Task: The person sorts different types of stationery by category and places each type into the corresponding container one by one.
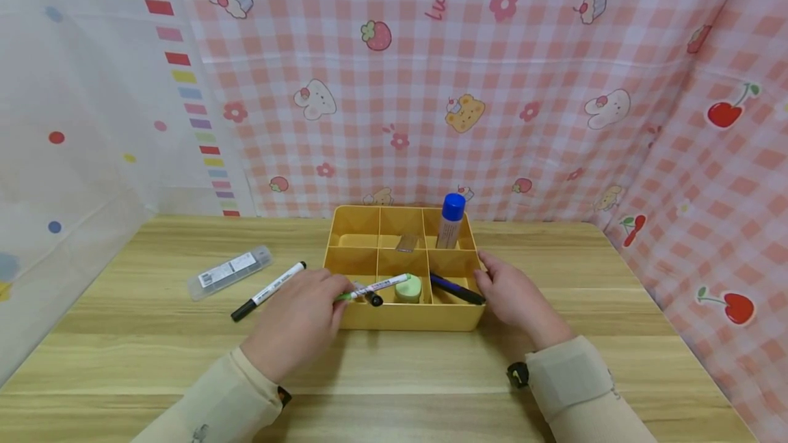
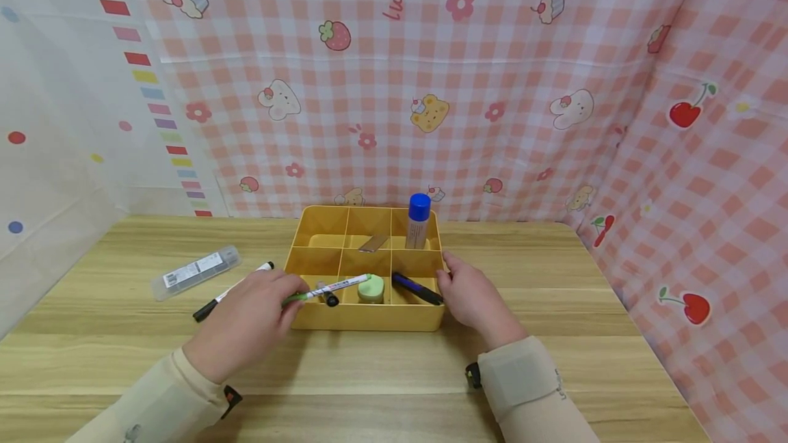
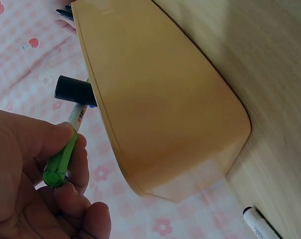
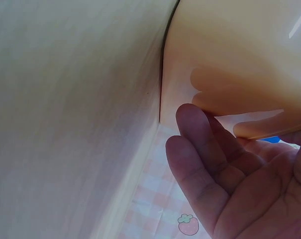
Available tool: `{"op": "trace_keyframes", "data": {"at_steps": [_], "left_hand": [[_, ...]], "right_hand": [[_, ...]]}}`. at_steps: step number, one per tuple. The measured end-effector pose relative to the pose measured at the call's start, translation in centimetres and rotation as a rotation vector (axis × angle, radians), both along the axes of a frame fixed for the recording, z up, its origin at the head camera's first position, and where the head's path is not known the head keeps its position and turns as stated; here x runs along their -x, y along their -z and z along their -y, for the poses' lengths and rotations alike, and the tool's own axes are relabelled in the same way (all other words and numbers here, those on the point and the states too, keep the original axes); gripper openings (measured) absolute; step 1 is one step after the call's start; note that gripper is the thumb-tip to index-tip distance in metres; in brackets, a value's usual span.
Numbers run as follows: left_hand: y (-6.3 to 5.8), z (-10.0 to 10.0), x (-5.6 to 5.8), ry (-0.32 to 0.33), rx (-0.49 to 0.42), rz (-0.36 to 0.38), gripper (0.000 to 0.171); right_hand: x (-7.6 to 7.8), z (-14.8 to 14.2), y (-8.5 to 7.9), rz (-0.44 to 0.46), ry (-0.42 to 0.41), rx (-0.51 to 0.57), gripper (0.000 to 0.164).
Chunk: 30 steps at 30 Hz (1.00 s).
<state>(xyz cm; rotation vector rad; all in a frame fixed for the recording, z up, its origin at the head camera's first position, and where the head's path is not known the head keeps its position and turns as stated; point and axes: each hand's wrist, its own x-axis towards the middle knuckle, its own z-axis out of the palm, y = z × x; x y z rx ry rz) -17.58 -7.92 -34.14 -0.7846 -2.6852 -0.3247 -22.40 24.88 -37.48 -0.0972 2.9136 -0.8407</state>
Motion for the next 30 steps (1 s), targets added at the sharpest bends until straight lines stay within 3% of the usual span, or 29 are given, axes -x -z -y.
{"op": "trace_keyframes", "data": {"at_steps": [10, 30], "left_hand": [[0.00, -0.53, 0.04, -0.007, -0.006, 0.023, 0.009], [-0.20, -0.98, 0.21, 0.023, 0.004, 0.002, 0.012]], "right_hand": [[-0.02, -0.01, 0.00, 0.009, 0.006, 0.014, 0.053], [-0.13, 0.12, -0.28, 0.020, 0.004, 0.026, 0.053]]}}
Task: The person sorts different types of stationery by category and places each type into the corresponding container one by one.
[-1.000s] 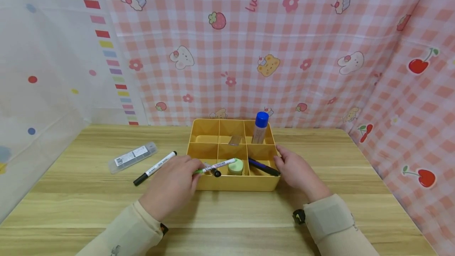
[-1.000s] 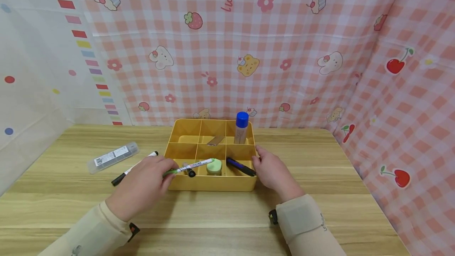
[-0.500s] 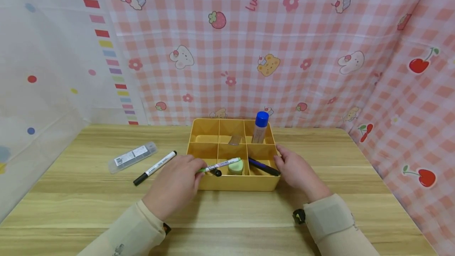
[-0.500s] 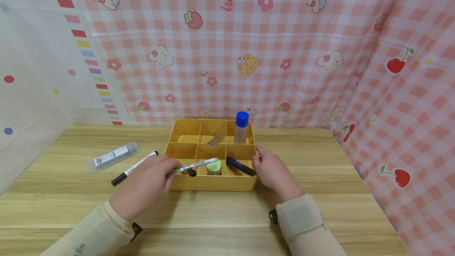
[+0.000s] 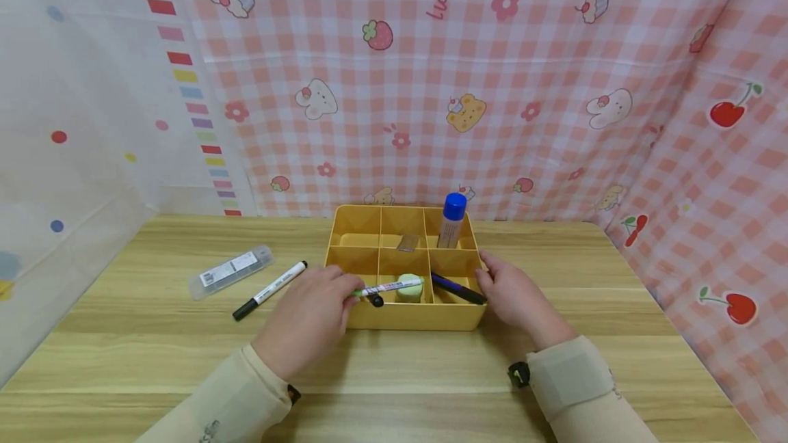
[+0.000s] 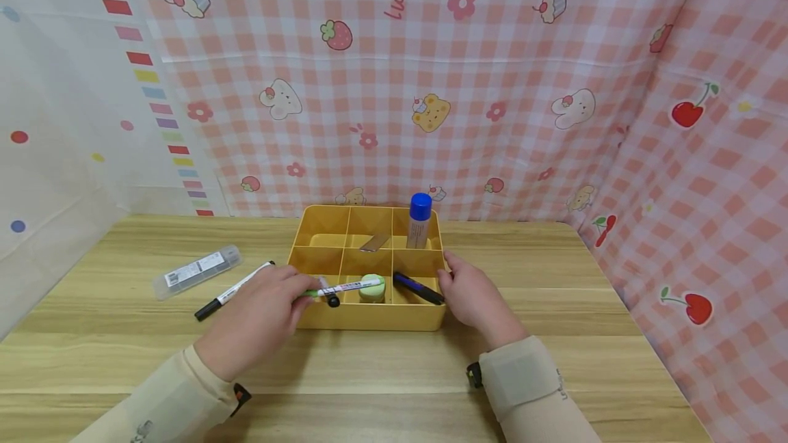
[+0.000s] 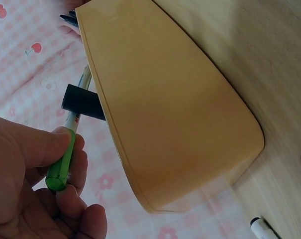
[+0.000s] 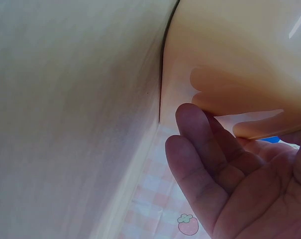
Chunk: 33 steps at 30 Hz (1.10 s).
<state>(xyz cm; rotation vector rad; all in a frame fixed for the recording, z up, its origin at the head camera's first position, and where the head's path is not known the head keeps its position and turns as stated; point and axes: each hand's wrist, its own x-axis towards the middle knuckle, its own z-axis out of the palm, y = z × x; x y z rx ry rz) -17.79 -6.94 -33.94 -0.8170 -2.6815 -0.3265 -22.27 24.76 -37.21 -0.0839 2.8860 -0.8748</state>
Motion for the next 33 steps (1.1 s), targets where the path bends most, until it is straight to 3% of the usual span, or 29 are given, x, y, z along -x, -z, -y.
{"op": "trace_keyframes", "data": {"at_steps": [17, 33], "left_hand": [[-0.11, -0.24, -0.01, 0.008, -0.004, -0.011, 0.010], [-0.14, -0.48, 0.34, -0.035, 0.021, 0.028, 0.012]], "right_hand": [[0.04, 0.03, 0.09, -0.005, 0.003, -0.006, 0.053], [0.02, 0.00, 0.03, -0.002, -0.001, 0.002, 0.053]]}}
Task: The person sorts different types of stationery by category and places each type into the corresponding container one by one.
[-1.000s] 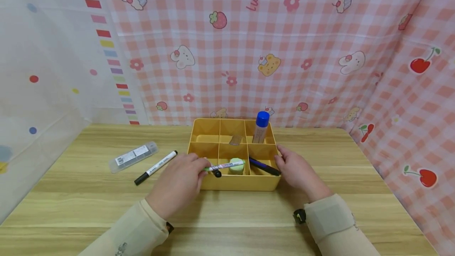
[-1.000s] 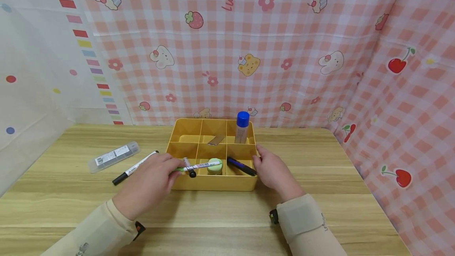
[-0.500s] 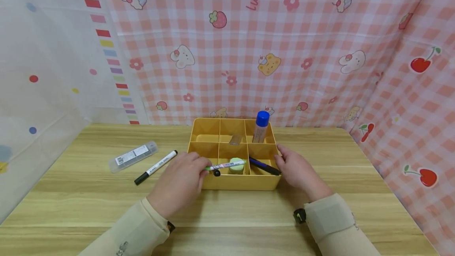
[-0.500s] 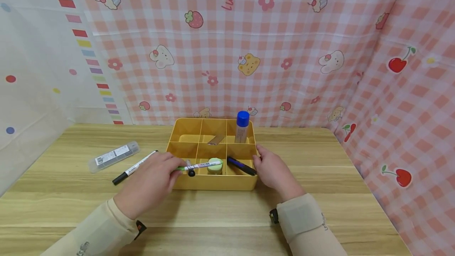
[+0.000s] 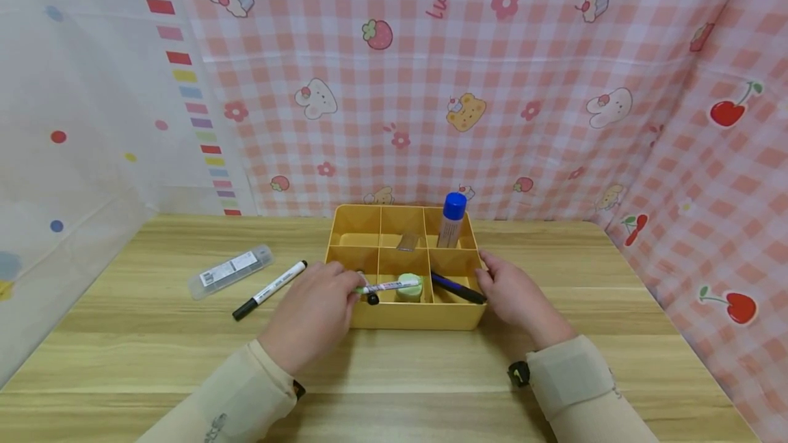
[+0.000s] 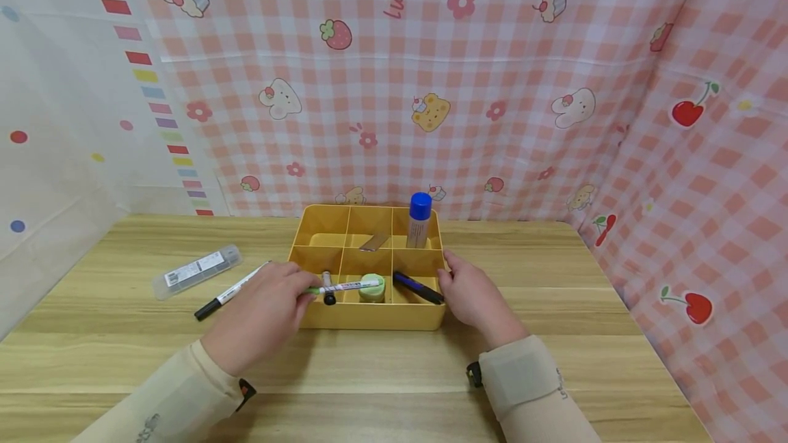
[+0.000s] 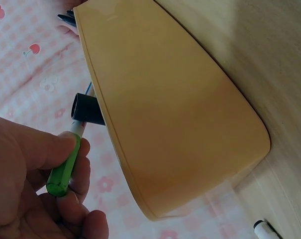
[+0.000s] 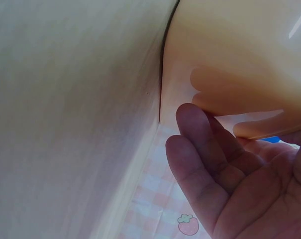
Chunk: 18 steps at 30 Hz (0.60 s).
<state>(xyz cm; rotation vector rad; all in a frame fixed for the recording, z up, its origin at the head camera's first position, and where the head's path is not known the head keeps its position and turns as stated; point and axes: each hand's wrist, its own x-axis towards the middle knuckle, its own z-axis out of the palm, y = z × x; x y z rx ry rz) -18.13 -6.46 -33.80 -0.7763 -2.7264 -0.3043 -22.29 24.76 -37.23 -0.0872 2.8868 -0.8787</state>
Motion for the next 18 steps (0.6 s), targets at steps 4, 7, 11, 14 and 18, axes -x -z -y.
{"op": "trace_keyframes", "data": {"at_steps": [4, 7, 11, 14, 18], "left_hand": [[0.1, -0.3, 0.2, -0.018, 0.029, 0.008, 0.015], [0.1, -0.6, 0.3, -0.014, 0.051, 0.009, 0.019], [0.1, -0.9, 0.4, 0.003, 0.053, 0.004, 0.023], [0.2, -1.1, 0.4, 0.005, 0.026, 0.012, 0.024], [0.3, -1.2, 0.3, 0.021, -0.012, 0.006, 0.021]], "right_hand": [[0.0, 0.0, 0.0, 0.003, 0.001, 0.008, 0.053], [-0.1, 0.0, 0.0, 0.014, 0.005, 0.022, 0.054], [-0.1, 0.0, 0.0, 0.017, 0.012, 0.023, 0.054], [0.0, 0.0, 0.0, 0.010, 0.012, 0.015, 0.053], [0.0, 0.0, 0.0, -0.003, 0.008, 0.004, 0.053]]}}
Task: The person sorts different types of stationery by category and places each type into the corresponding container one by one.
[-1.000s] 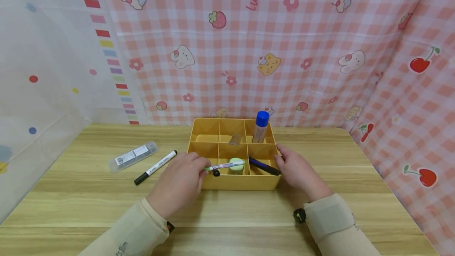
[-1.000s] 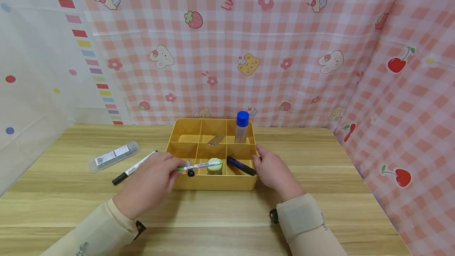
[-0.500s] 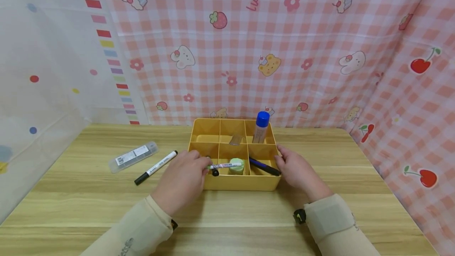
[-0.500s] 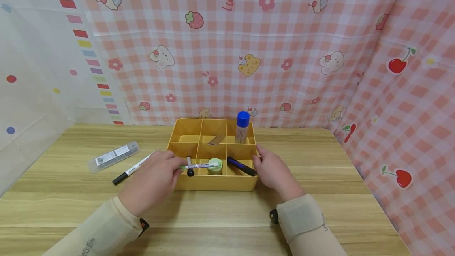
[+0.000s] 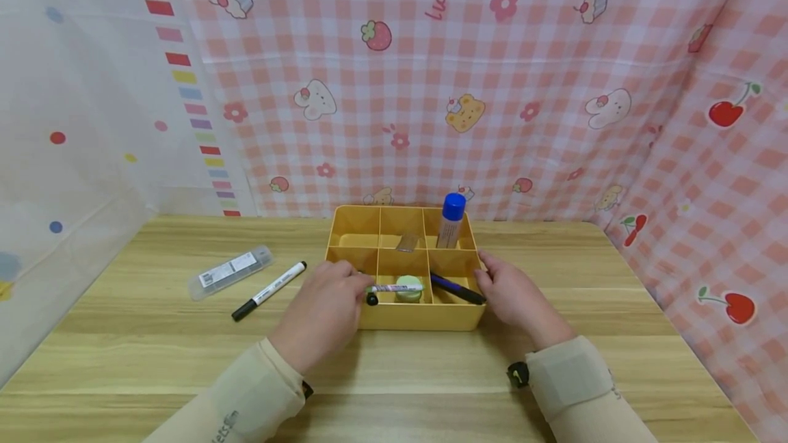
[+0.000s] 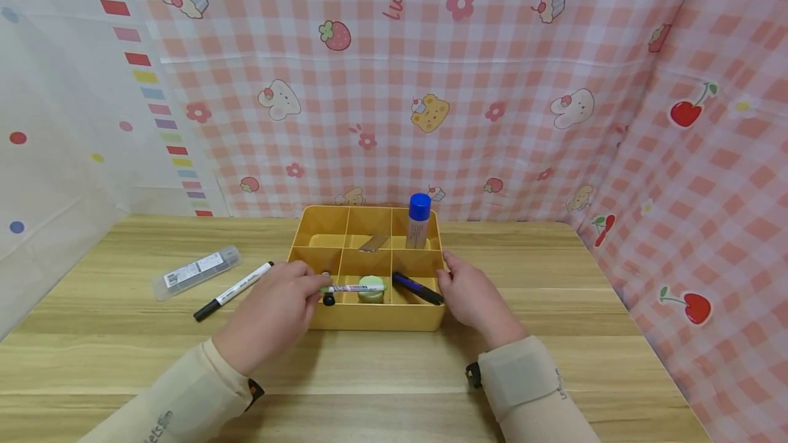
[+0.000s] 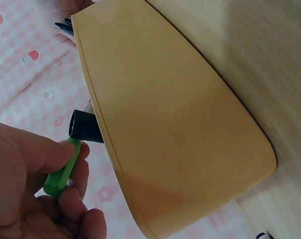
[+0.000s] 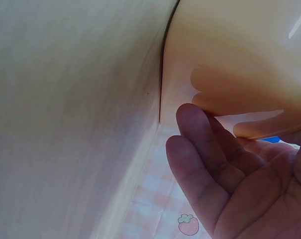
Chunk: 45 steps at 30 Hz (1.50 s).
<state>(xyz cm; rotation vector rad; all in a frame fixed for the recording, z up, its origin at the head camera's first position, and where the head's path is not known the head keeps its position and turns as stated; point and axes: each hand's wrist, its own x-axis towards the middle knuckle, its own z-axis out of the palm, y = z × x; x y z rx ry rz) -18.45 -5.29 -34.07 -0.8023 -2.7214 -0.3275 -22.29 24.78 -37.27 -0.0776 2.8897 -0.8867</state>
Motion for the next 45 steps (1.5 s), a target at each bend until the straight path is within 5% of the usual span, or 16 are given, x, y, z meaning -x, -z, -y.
{"op": "trace_keyframes", "data": {"at_steps": [9, 18, 45], "left_hand": [[0.0, -0.4, -0.1, 0.015, -0.116, 0.017, 0.008], [-0.3, -0.1, 0.0, 0.017, -0.216, -0.060, 0.005], [-1.5, 1.6, 1.6, -0.048, -0.266, -0.049, 0.005]], "right_hand": [[-0.1, -0.1, 0.2, -0.004, 0.002, -0.003, 0.053], [0.0, -0.1, 0.2, 0.002, 0.002, -0.004, 0.053], [-0.1, 0.0, 0.1, 0.001, -0.009, -0.006, 0.053]]}}
